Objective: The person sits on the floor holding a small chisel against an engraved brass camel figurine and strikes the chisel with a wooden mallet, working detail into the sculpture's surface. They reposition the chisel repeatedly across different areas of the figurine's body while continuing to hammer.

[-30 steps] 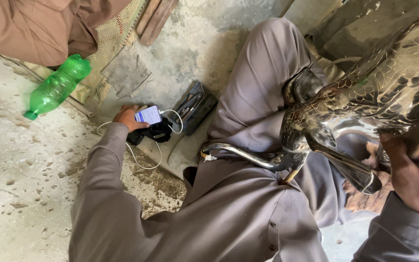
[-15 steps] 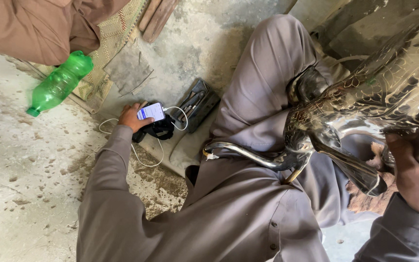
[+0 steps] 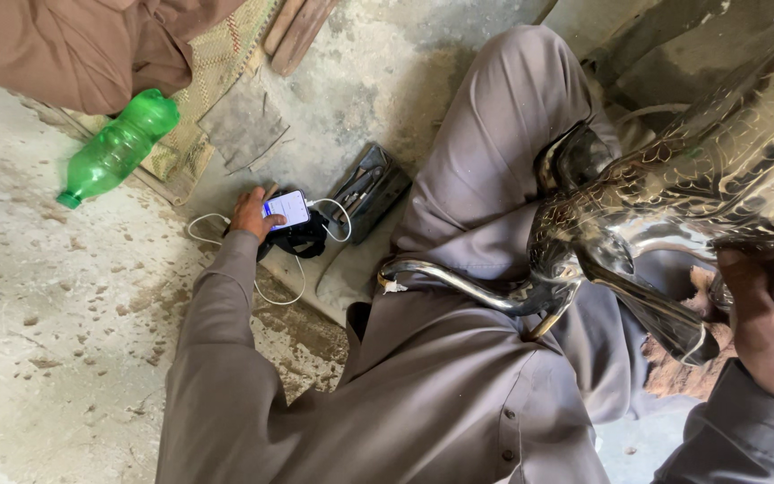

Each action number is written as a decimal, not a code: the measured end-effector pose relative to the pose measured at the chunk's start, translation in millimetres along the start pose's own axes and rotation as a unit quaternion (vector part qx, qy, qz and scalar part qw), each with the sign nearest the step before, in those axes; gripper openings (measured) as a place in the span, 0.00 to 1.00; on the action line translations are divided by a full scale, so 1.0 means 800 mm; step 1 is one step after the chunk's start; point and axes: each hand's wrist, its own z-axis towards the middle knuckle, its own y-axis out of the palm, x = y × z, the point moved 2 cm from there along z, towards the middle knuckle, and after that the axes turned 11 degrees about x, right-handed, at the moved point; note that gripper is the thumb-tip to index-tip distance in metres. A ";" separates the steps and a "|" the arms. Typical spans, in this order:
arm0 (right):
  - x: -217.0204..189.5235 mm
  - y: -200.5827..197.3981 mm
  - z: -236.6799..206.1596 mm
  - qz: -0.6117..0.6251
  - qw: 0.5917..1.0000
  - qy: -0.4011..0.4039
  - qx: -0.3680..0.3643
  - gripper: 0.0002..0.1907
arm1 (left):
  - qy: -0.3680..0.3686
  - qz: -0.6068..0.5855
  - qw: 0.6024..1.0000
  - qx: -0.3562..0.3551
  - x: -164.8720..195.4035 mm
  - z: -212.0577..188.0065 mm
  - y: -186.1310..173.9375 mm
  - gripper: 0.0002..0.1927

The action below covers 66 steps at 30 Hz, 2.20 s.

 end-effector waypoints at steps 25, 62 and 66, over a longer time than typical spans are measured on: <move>-0.093 -0.014 -0.036 -0.030 0.989 -0.024 0.140 0.18 | 0.199 -0.305 0.924 0.118 0.185 0.035 0.004 0.09; -0.186 -0.050 -0.009 -0.555 0.775 -0.287 0.092 0.21 | 0.345 -0.584 0.723 -0.126 0.423 -0.040 0.040 0.13; -0.233 -0.026 0.010 -0.496 0.797 -0.339 0.067 0.21 | 0.292 -0.623 0.713 -0.137 0.415 -0.044 0.053 0.13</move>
